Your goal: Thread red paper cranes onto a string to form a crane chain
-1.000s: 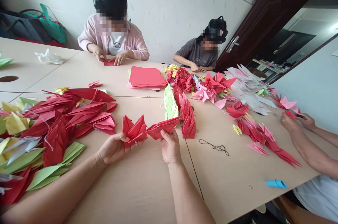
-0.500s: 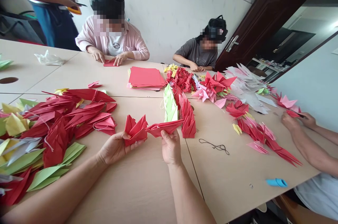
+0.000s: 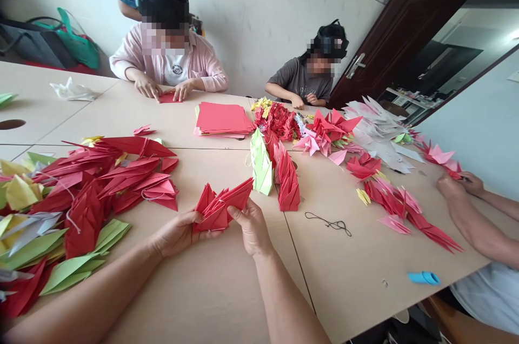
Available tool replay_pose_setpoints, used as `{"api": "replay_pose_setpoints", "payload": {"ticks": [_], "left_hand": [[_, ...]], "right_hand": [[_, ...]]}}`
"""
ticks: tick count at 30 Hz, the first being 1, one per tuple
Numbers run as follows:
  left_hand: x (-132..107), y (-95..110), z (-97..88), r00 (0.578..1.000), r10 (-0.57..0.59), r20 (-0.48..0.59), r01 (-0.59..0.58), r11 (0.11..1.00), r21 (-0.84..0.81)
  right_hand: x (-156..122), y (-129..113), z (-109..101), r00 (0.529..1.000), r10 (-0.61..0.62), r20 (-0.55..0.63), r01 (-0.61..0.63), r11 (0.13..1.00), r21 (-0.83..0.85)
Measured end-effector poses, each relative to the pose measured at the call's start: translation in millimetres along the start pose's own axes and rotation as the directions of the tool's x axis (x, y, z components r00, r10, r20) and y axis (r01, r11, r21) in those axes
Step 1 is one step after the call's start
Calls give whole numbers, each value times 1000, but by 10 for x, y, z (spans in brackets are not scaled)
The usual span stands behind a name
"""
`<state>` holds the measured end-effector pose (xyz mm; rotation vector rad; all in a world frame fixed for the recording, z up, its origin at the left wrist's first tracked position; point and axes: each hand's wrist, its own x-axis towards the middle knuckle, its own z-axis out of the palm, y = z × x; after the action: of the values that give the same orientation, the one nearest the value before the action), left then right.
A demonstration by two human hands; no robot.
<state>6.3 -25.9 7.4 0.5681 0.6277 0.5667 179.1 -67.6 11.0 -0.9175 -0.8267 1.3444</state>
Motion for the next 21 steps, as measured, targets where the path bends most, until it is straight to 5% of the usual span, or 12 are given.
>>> {"api": "replay_pose_setpoints", "payload": {"ticks": [9,21], "left_hand": [[-57,8,-15,993,-12,121,4,998,67],[18,-68,30,988,152,-33,-142,967,210]], "right_hand": [[17,-49,-51,997,83,-3,-83,996,29],[-9,17,10,998,56,1,-56,997,-61]]}}
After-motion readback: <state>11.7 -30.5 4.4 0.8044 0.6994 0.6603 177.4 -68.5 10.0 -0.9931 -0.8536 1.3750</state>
